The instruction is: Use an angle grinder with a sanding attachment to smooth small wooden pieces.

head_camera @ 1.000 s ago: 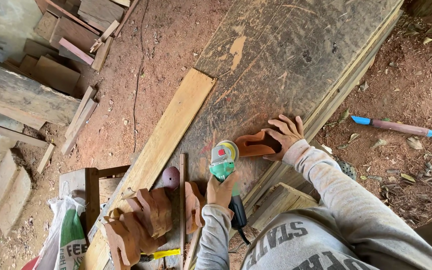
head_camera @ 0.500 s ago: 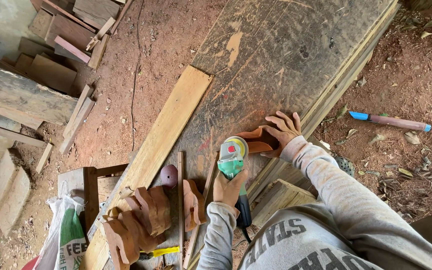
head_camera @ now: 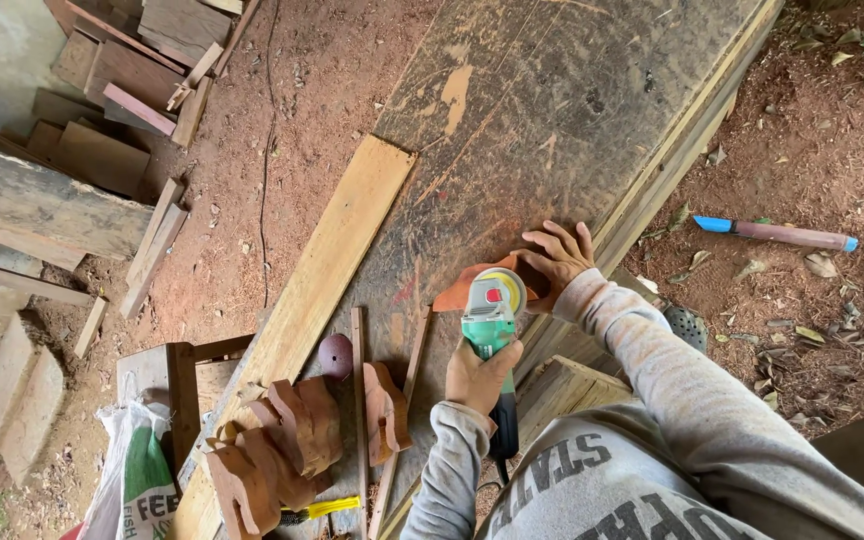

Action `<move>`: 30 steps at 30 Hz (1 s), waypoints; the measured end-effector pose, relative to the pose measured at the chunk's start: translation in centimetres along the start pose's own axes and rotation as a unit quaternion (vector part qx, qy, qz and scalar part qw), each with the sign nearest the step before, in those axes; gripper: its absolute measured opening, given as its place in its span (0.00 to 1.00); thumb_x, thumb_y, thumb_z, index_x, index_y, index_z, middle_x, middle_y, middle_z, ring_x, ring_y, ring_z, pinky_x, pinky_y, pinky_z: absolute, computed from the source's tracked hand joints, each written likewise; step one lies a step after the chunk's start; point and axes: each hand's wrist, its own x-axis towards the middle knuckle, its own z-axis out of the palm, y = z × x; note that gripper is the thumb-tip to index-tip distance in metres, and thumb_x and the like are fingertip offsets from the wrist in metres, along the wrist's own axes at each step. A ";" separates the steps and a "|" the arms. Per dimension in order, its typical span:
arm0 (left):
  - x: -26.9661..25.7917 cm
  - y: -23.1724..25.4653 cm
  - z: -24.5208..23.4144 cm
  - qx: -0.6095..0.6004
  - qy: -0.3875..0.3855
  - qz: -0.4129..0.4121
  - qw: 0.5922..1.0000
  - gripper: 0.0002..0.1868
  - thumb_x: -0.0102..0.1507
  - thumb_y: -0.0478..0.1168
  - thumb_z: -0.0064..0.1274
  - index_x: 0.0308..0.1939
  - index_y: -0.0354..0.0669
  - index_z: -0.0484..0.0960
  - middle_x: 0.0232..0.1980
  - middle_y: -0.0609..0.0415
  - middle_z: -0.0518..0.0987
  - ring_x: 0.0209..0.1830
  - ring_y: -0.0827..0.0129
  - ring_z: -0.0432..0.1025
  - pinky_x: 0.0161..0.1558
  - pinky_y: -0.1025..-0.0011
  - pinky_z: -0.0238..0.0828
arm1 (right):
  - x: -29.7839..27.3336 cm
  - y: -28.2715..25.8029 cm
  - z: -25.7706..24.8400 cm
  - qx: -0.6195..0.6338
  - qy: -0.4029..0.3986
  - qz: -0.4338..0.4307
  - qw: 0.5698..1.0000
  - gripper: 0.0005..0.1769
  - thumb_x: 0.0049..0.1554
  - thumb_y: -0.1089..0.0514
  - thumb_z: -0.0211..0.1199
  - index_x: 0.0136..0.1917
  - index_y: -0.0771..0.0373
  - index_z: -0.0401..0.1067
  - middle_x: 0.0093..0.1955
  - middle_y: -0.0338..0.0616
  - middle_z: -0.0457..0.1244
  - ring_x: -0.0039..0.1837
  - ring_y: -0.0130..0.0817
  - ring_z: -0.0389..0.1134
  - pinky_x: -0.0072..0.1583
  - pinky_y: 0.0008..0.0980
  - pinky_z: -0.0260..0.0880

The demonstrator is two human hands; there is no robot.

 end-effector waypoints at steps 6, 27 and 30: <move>-0.7 0.8 0.3 0.008 -0.014 0.004 1.000 0.39 0.54 0.63 0.67 0.53 0.38 0.74 0.43 0.40 0.79 0.48 0.45 0.76 0.47 0.49 0.70 | 0.1 0.7 1.3 0.011 0.051 -0.028 0.998 0.54 0.28 0.27 0.72 0.69 0.30 0.64 0.80 0.22 0.47 0.85 0.37 0.38 0.80 0.56 0.20; 2.9 1.5 -1.1 -0.042 0.032 0.020 0.998 0.33 0.54 0.60 0.67 0.51 0.41 0.77 0.47 0.40 0.81 0.55 0.44 0.76 0.51 0.48 0.69 | 0.3 1.0 1.6 0.005 0.024 -0.020 1.000 0.61 0.24 0.19 0.72 0.71 0.29 0.63 0.80 0.23 0.48 0.85 0.38 0.37 0.80 0.58 0.21; 3.5 1.3 -0.7 -0.039 0.028 0.030 0.998 0.31 0.53 0.59 0.69 0.49 0.43 0.79 0.45 0.41 0.81 0.53 0.47 0.77 0.52 0.50 0.70 | 0.2 1.0 1.5 0.004 0.018 -0.013 1.000 0.61 0.25 0.18 0.72 0.71 0.30 0.64 0.81 0.23 0.48 0.86 0.38 0.37 0.80 0.57 0.21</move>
